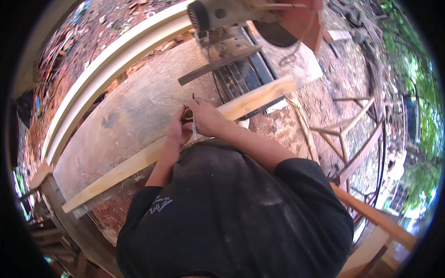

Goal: The person measures wood with a tape measure, marks it with a pencil, and cuts it using a miter saw.

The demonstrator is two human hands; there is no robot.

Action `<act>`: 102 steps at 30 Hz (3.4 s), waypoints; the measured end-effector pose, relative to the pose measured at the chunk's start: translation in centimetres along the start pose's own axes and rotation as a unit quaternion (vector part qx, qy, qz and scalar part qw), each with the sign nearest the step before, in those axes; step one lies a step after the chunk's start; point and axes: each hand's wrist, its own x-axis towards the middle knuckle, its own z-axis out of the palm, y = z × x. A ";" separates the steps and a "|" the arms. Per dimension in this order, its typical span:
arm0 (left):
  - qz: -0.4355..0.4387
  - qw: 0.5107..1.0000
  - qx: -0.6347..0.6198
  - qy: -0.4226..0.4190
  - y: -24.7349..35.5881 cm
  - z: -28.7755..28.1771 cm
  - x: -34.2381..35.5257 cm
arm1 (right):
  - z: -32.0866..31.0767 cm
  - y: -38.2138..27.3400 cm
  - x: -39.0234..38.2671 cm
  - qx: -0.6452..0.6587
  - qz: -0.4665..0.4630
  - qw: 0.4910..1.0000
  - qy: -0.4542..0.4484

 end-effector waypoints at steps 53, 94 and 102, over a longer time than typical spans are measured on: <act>0.007 0.524 0.817 0.239 22.1 -13.1 -6.4 | -7.2 12.5 3.1 0.012 0.465 0.852 0.241; 0.404 0.416 0.812 0.068 4.3 0.9 5.1 | -38.3 -9.4 12.8 -0.348 0.073 0.927 -0.120; 0.339 0.428 0.832 0.092 4.6 1.0 5.3 | -33.7 -9.5 4.8 -0.224 0.294 0.929 -0.024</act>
